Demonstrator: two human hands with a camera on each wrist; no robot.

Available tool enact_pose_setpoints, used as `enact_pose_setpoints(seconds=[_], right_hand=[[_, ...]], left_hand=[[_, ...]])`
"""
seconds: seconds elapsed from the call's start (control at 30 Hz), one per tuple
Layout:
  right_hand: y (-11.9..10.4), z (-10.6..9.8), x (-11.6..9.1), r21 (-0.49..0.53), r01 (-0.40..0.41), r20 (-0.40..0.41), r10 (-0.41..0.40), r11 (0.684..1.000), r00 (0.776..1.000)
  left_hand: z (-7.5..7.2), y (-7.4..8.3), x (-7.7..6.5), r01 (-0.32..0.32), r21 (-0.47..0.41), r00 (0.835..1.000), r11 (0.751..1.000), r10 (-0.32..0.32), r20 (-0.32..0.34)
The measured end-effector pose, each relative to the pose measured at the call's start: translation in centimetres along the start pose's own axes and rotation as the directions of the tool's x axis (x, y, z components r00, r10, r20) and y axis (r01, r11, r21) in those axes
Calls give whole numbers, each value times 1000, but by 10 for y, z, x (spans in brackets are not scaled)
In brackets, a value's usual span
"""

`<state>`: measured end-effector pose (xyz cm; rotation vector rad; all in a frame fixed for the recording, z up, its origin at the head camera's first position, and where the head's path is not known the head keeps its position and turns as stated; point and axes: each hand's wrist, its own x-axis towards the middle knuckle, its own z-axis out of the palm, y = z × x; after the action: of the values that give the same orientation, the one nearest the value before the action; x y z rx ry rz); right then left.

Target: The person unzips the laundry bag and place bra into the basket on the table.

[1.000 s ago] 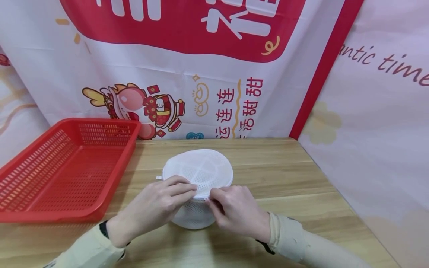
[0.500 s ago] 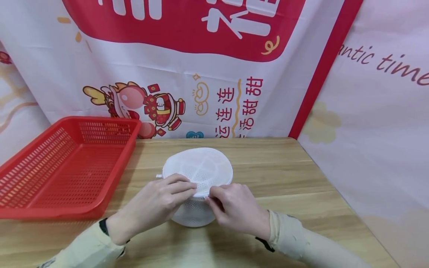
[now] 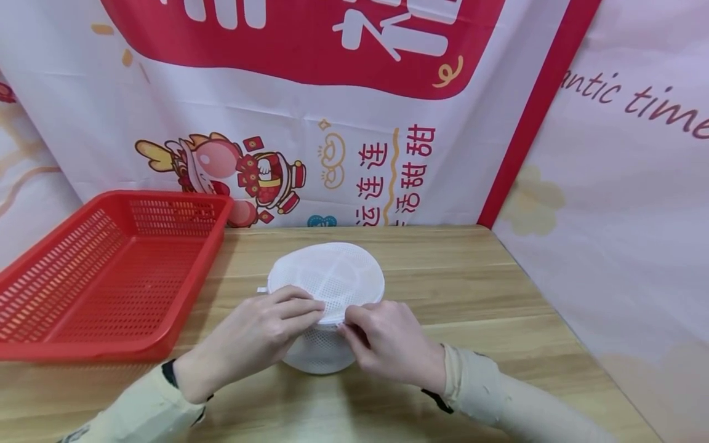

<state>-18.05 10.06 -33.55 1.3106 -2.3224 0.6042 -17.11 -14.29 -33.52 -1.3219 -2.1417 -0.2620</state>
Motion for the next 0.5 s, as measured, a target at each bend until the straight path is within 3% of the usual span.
enact_pose_setpoints(seconds=[0.1, 0.33, 0.5], right_hand=[[1, 0, 1, -2, 8, -3, -8, 1000, 1000], [6, -2, -2, 10, 0, -10, 0, 1000, 1000], [10, -3, -4, 8, -1, -34, 2, 1000, 999]], left_hand=[[-1, 0, 0, 14, -14, 1000, 1000, -14, 18], [-3, -4, -2, -8, -22, 999, 1000, 7, -40], [-2, -4, -4, 8, -27, 999, 1000, -8, -33]])
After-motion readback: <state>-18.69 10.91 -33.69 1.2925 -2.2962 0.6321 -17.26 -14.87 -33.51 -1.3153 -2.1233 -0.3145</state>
